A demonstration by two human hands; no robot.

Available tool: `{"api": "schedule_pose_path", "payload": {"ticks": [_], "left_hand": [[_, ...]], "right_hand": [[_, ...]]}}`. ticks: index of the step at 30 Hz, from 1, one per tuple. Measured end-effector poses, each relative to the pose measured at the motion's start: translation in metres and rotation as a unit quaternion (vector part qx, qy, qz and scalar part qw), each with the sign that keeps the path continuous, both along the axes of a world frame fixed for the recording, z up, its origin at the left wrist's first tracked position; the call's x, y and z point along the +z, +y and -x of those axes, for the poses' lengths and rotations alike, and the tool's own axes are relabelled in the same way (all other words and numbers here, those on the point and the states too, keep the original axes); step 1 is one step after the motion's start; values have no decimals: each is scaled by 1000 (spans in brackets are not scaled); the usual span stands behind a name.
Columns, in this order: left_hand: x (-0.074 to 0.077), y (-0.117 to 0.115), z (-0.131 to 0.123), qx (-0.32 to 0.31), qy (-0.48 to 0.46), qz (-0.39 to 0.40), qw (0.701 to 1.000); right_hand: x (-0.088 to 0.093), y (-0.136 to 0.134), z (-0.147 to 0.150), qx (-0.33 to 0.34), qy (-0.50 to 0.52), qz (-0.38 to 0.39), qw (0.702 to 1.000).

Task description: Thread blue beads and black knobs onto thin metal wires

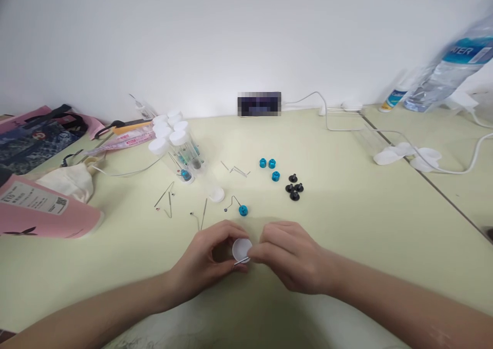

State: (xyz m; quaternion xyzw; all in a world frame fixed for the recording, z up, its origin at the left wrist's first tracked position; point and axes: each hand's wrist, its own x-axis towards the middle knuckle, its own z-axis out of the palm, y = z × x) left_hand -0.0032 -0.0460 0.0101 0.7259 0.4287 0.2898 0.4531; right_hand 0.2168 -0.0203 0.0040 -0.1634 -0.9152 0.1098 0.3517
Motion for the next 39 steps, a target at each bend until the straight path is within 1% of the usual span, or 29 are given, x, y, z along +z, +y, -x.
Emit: {"api": "schedule_pose_path", "payload": {"ticks": [4, 7, 8, 10, 12, 13, 15, 17, 18, 20, 22, 23, 25, 27, 28, 29, 31, 33, 35, 39], "left_hand": [[-2, 1, 0, -5, 32, -25, 999], [-1, 1, 2, -14, 49, -50, 997], [1, 1, 4, -19, 49, -73, 996], [5, 1, 10, -24, 43, -147, 988], [11, 3, 17, -7, 32, -232, 972], [14, 6, 21, 21, 31, -258, 965], [20, 14, 28, 115, 35, -268, 956], [25, 25, 34, 214, 46, -250, 943], [26, 31, 36, 254, 48, -242, 935], [26, 40, 39, 307, 47, -236, 921], [24, 43, 41, 319, 54, -243, 915], [22, 41, 40, 315, 59, -257, 912], [18, 32, 38, 275, 76, -307, 908], [14, 22, 32, 194, 121, -359, 905], [11, 18, 28, 158, 159, -368, 902], [8, 14, 23, 138, 204, -357, 901], [3, 13, 12, 126, 287, -309, 898], [0, 17, 3, 115, 328, -253, 903], [-2, 24, -4, 119, 327, -203, 915], [-2, 37, -12, 138, 271, -141, 942]], "right_hand": [[2, 2, 1, -51, 68, 78, 993], [7, 6, 3, -95, 126, 142, 977], [8, 8, 3, -113, 145, 163, 969], [8, 11, 4, -149, 179, 213, 949], [6, 14, 3, -178, 211, 274, 921], [5, 15, 3, -189, 225, 303, 907], [4, 17, 3, -201, 244, 345, 884], [3, 18, 3, -206, 250, 364, 873], [3, 19, 3, -206, 252, 367, 871], [4, 19, 3, -206, 254, 370, 870], [5, 19, 4, -206, 259, 373, 867], [5, 19, 4, -208, 263, 378, 863], [5, 21, 4, -214, 274, 391, 852], [4, 23, 4, -222, 288, 405, 839], [4, 24, 4, -225, 294, 411, 833], [3, 25, 4, -227, 299, 416, 828], [2, 27, 4, -226, 306, 421, 823], [1, 27, 4, -222, 308, 425, 822], [2, 27, 4, -219, 305, 429, 822], [3, 26, 5, -218, 297, 432, 823]]}}
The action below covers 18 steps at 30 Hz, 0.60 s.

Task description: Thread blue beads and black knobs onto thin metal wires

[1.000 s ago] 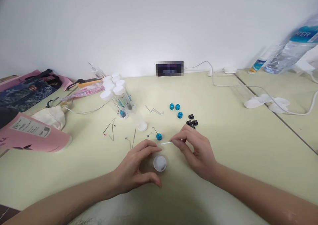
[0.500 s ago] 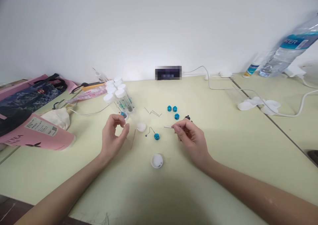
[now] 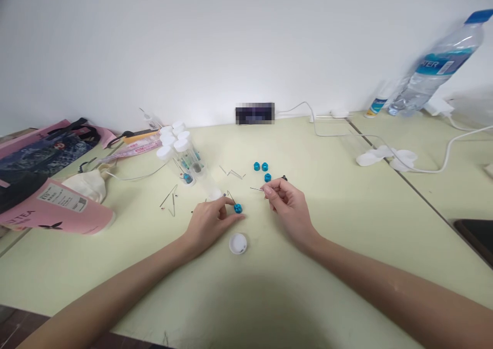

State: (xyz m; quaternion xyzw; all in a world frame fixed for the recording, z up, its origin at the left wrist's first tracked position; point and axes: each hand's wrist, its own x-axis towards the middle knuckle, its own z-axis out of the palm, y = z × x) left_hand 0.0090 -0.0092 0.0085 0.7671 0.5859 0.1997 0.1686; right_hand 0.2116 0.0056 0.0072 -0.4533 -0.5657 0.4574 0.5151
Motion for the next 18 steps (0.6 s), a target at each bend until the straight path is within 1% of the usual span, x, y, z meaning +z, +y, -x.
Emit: {"api": "schedule_pose_path", "payload": {"ticks": [2, 5, 9, 12, 14, 16, 18], "left_hand": [[1, 4, -4, -9, -34, 11, 999], [3, 9, -6, -47, -89, 12, 995], [5, 15, 1, -90, -154, 38, 983], [6, 19, 6, -113, -170, 63, 977], [7, 21, 7, -129, -176, 66, 974], [8, 21, 8, -141, -171, 56, 974], [9, 18, 8, -137, -142, 33, 980]], "right_hand": [[1, 0, 0, 2, -1, -1, 1000], [1, 0, 0, 4, -6, 3, 1000], [2, 1, 0, 6, -3, 11, 1000], [2, 1, 0, 5, 5, 14, 1000], [2, 1, -1, 4, 14, 17, 1000], [2, 1, -2, -1, 30, 18, 999], [1, 1, -3, -14, 57, 17, 998]]}}
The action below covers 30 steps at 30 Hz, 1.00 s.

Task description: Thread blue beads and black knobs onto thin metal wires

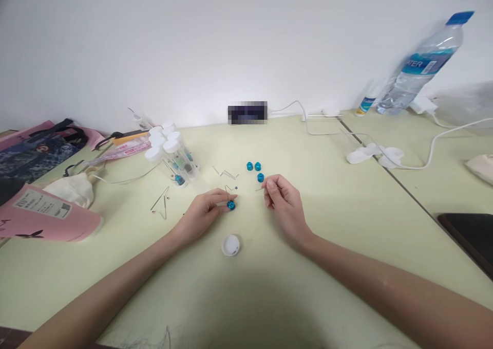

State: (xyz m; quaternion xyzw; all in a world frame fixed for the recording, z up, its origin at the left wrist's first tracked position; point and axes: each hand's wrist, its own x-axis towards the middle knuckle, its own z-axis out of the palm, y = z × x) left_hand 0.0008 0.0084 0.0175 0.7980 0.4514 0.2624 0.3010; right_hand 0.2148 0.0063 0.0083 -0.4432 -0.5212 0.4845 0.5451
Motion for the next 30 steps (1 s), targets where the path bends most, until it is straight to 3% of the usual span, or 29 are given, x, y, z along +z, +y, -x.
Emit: {"api": "schedule_pose_path", "payload": {"ticks": [3, 5, 10, 12, 16, 20, 22, 26, 30], "left_hand": [[0, -11, 2, 45, 91, -86, 991], [1, -21, 1, 74, 161, -186, 967], [16, -31, -14, 20, 205, -428, 880], [30, -25, -22, 22, 187, -464, 865], [66, 3, -39, 71, 195, -434, 877], [88, 42, -69, 9, 325, -258, 910], [88, 59, -89, -29, 402, -181, 897], [77, 77, -121, -49, 432, -137, 890], [69, 81, -129, -71, 439, -113, 889]], "right_hand": [[-2, 3, -4, -28, 35, -12, 999], [-4, 9, -7, -50, 48, -20, 997], [-1, 26, -21, -88, 14, -56, 994], [3, 32, -29, -105, -15, -85, 991], [5, 46, -49, -160, -69, -145, 974], [-9, 62, -63, -191, -37, -118, 974], [-14, 67, -66, -191, -24, -101, 976], [-15, 67, -64, -158, -17, -90, 983], [-12, 65, -62, -152, -4, -88, 984]]}}
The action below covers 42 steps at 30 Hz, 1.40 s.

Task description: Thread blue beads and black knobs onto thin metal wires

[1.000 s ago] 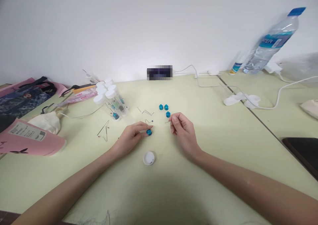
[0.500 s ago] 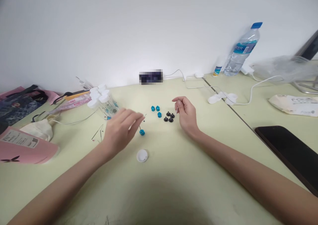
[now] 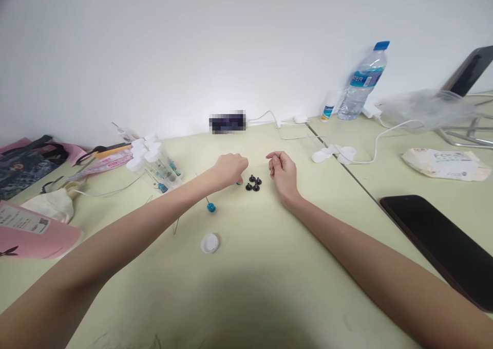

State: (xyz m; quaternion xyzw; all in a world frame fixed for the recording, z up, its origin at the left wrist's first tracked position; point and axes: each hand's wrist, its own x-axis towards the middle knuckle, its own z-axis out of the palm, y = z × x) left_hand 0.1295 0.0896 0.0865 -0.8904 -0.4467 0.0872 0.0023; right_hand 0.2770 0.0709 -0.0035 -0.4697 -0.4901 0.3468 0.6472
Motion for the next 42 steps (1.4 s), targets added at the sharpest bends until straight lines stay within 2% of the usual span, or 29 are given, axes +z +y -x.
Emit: {"api": "schedule_pose_path", "payload": {"ticks": [6, 11, 15, 20, 25, 30, 35, 42], "left_hand": [[4, 18, 23, -20, -35, 54, 998], [13, 32, 39, 15, -91, -9, 996], [12, 37, 31, 42, -78, -38, 995], [-3, 44, 12, 47, -26, -9, 999], [-18, 48, 10, -1, -20, 8, 1000], [-19, 59, 27, -67, -38, 41, 996], [-16, 64, 35, -81, -48, 39, 995], [-25, 57, 23, -94, -67, 45, 992]], "right_hand": [[0, 2, -1, 1, 25, 16, 1000], [1, 2, -1, 5, 31, 17, 999], [2, 0, -1, 7, 32, 17, 999], [3, 0, 0, 8, 29, 17, 999], [3, 0, 0, 5, 27, 14, 1000], [3, 0, 0, 10, 25, 13, 1000], [3, 0, 0, 14, 24, 13, 1000], [3, 0, 0, 12, 24, 13, 1000]]}}
